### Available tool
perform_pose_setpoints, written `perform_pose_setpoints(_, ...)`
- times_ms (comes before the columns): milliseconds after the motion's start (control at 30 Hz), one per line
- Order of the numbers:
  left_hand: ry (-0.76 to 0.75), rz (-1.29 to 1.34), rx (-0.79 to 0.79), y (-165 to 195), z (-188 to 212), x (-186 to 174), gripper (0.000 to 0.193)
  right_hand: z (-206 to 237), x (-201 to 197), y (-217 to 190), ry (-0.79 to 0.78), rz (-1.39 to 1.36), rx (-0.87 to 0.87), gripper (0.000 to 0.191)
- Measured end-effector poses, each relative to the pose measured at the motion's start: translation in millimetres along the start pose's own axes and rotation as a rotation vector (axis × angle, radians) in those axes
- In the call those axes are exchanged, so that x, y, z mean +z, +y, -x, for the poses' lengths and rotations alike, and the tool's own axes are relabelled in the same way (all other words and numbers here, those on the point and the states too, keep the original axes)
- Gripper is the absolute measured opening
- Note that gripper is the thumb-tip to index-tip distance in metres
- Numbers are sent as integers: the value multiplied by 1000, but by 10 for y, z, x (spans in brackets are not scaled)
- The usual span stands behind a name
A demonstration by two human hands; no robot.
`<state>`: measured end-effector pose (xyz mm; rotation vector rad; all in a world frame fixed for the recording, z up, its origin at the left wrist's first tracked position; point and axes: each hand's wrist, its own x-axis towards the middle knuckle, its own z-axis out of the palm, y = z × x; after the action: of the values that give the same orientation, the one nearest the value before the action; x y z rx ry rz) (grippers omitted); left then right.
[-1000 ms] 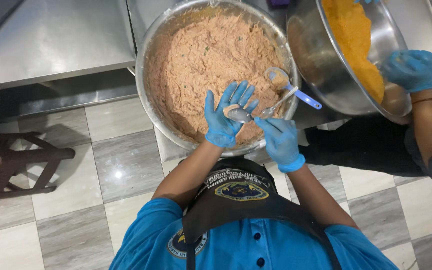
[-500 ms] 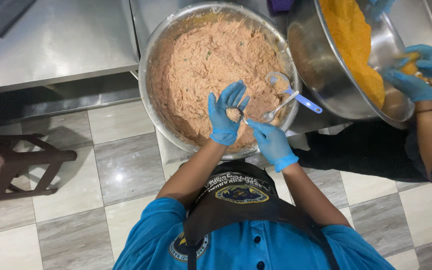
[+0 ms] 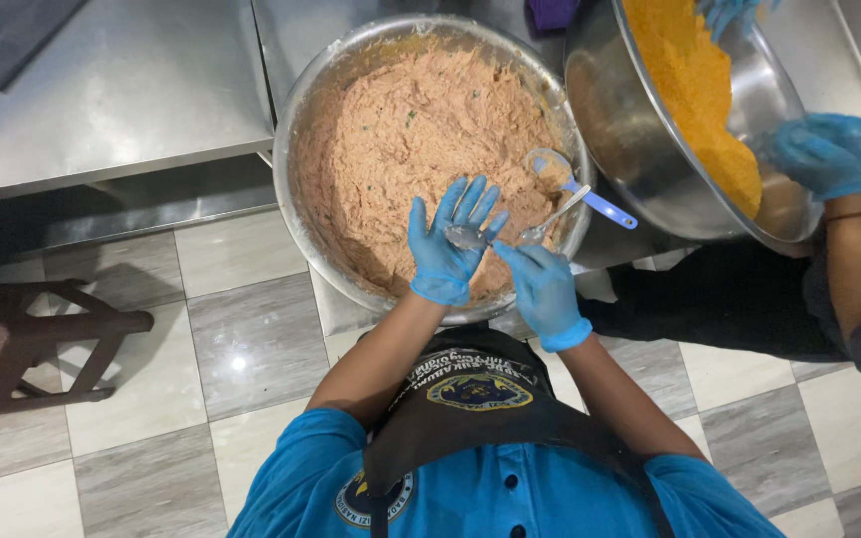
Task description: The person scoops a pink minced food mixture from a large metal basin with a spoon, forms it into balls between their gloved hands, and passes the balls to a coworker who coats them in an orange crumb mixture in a second basin. The person repeats this scooping and shaping cycle throughout the clip.
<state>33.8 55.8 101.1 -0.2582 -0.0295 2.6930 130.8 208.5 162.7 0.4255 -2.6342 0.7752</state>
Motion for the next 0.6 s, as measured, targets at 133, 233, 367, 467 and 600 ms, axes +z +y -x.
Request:
perform_pose_setpoints(133, -83, 36, -34, 67, 98, 134, 78, -56, -149, -159, 61, 113, -93, 47)
perform_pose_setpoints(233, -163, 112, -74, 57, 92, 230, 77, -107, -254, -184, 91, 158, -119, 44)
perform_pose_setpoints(367, -113, 42, -47, 51, 137, 263, 79, -150, -279, -175, 133, -49, 41, 39)
perform_pose_setpoints(467, -151, -68, 1, 66, 91, 191, 79, -130, -167, -137, 59, -196, 215, 35)
perform_pose_setpoints(600, -90, -299, 153, 36, -131, 2, 80, -7, 79, -1, -119, -350, 421, 38)
